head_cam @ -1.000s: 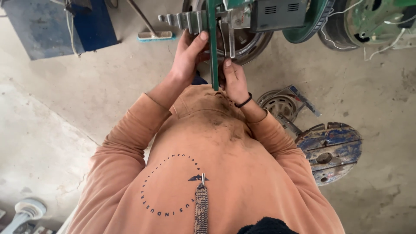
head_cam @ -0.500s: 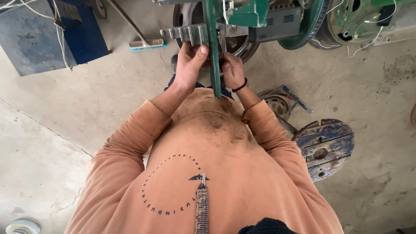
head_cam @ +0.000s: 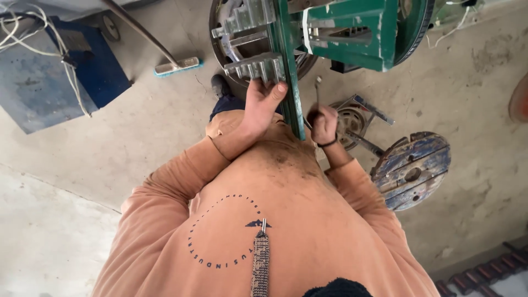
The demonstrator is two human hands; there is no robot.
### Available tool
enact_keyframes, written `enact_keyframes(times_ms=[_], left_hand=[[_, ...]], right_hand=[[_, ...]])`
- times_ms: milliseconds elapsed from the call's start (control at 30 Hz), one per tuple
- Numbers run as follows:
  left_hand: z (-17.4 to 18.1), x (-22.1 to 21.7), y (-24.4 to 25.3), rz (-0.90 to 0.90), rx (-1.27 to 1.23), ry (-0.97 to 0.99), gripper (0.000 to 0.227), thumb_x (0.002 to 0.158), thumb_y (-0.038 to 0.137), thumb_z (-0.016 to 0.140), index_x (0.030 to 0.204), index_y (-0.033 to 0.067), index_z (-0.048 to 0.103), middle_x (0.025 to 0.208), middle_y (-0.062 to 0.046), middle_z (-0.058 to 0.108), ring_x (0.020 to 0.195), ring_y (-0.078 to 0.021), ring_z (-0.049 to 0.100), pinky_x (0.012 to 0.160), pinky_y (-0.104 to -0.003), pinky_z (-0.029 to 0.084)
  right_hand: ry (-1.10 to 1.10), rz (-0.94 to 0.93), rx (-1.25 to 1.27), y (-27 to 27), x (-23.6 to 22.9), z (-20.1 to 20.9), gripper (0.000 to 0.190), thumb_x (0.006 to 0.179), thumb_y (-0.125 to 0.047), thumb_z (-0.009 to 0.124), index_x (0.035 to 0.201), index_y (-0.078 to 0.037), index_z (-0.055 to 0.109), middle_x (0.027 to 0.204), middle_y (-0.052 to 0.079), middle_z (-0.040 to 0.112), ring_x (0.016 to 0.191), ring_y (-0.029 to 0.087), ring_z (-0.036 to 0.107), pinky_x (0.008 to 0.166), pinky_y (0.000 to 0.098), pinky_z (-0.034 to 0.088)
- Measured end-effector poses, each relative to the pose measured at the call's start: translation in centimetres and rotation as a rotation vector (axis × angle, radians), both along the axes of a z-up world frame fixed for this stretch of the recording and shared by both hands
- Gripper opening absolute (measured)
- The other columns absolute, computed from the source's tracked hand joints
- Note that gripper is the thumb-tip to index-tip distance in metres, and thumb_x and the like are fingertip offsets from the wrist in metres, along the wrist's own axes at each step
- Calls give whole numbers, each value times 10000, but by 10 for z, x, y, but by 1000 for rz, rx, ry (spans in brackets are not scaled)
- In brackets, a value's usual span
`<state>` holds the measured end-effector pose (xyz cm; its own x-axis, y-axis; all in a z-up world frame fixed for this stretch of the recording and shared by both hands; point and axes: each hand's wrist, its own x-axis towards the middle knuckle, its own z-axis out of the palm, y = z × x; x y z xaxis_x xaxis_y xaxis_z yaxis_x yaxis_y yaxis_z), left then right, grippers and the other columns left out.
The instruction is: The person is working on a green mechanical device, possibly a motor or generator, in a workshop. They are using their hands to adjust and manipulate various components, including wires and metal parts, throughout the clip.
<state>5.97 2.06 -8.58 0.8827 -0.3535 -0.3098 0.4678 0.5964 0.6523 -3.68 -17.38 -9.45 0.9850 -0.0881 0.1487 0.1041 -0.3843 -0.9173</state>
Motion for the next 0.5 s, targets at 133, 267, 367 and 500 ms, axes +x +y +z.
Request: enact_keyframes(times_ms=[133, 267, 367, 500], left_hand=[[-7, -2, -5, 22, -42, -9, 634, 985, 267, 792, 1438, -2, 439, 1343, -81, 596, 1214, -173, 578, 1074, -342, 494], [1, -4, -8, 56, 0, -14, 660, 976, 282, 786, 1451, 24, 408, 1349, -58, 573, 1221, -164, 570, 1082, -340, 488], [12, -2, -8, 82, -25, 11, 640, 974, 279, 801, 1412, 11, 420, 1315, -69, 589, 1192, -174, 582, 1056, -359, 507], [24, 0, -12, 86, 43, -19, 591, 988, 314, 770, 1371, 12, 438, 1213, -90, 632, 1080, -187, 636, 949, -361, 572]], right_hand=[[17, -196, 782, -48, -72, -46, 675, 999, -663, 519, 832, -20, 639, 765, 121, 553, 685, 217, 524, 588, 352, 400], [-285, -171, 376, -42, 15, 107, 730, 969, -777, 446, 871, -73, 611, 673, 130, 503, 566, 270, 518, 526, 367, 446], [-405, -151, 315, -77, 67, 153, 429, 1092, -542, 438, 1202, -130, 485, 588, 81, 448, 444, 205, 438, 442, 366, 459], [-338, 149, 380, -125, 143, 175, 452, 1107, -540, 413, 1185, -104, 504, 579, 108, 410, 448, 217, 412, 478, 361, 450]])
